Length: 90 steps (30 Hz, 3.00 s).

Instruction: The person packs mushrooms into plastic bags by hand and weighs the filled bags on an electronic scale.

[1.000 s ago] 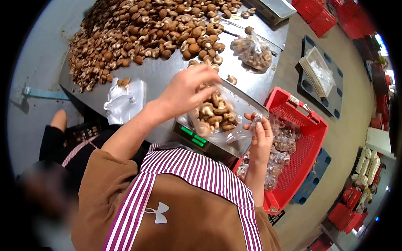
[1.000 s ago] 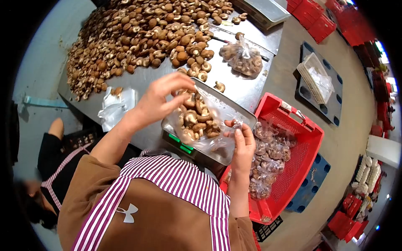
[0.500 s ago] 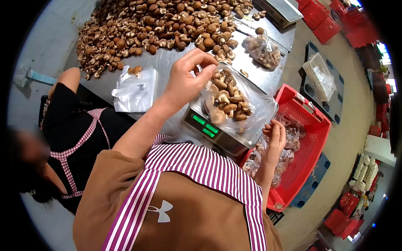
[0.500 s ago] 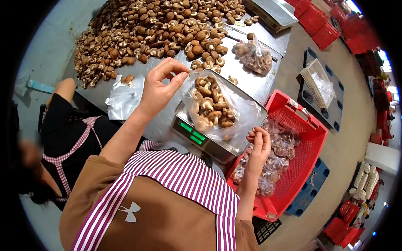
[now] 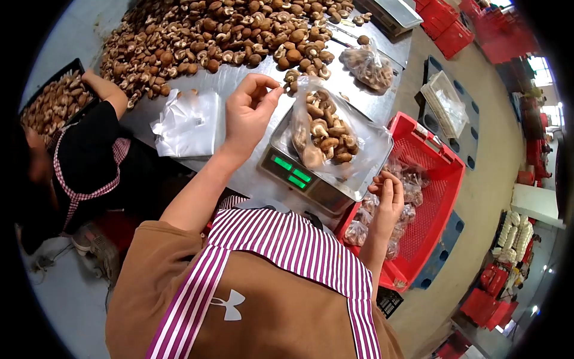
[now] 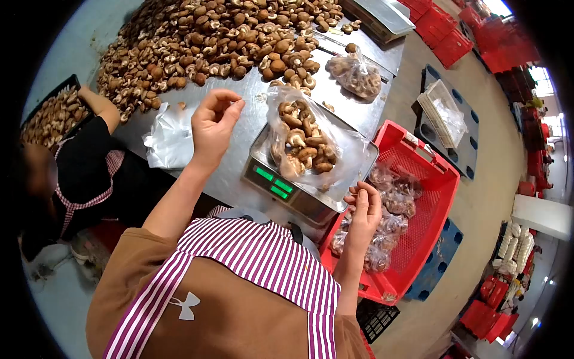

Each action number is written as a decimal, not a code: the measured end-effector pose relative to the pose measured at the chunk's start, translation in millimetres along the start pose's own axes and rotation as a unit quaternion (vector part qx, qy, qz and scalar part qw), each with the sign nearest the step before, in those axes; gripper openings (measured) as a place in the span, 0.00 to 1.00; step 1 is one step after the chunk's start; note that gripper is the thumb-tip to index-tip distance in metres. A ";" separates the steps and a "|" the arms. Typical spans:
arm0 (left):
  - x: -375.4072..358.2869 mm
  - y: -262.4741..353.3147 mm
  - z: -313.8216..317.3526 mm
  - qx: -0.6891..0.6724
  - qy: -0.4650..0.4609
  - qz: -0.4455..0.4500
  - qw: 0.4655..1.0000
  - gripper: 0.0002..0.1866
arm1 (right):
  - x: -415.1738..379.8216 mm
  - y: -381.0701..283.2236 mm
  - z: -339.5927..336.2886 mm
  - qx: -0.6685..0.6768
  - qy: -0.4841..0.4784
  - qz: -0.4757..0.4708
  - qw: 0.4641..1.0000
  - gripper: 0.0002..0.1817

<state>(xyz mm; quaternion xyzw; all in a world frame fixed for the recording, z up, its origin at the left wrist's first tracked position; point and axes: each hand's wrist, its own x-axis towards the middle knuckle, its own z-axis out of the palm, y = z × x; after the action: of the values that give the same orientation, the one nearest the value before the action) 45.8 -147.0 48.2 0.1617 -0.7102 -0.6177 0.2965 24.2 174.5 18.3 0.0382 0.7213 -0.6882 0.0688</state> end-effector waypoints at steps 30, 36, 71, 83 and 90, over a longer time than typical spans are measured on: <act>2.7 -38.8 37.0 0.056 -0.066 -0.024 0.996 0.04 | 41.6 -9.6 50.3 -0.191 -0.014 -0.069 0.979 0.17; -15.7 51.0 36.6 -0.184 -0.219 -0.049 0.957 0.05 | 8.4 -70.3 55.3 0.137 -0.089 -0.178 0.970 0.13; 30.3 -120.5 64.7 0.001 -0.243 -0.191 0.951 0.11 | 17.7 3.7 81.0 -0.431 -0.203 -0.397 0.785 0.03; 21.4 -32.9 45.4 -0.208 -0.381 -0.238 0.869 0.12 | 36.1 -10.6 98.5 0.144 -0.184 0.022 0.972 0.13; 17.5 -24.4 39.0 -0.100 -0.363 -0.273 0.885 0.08 | 72.2 17.7 79.6 -0.070 -0.277 0.074 0.955 0.16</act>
<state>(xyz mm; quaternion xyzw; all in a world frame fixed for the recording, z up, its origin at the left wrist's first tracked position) 4.7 -131.5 26.0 0.0832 -0.6301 -0.7577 -0.1483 -40.8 93.1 -13.6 -0.1059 0.7157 -0.6122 0.3190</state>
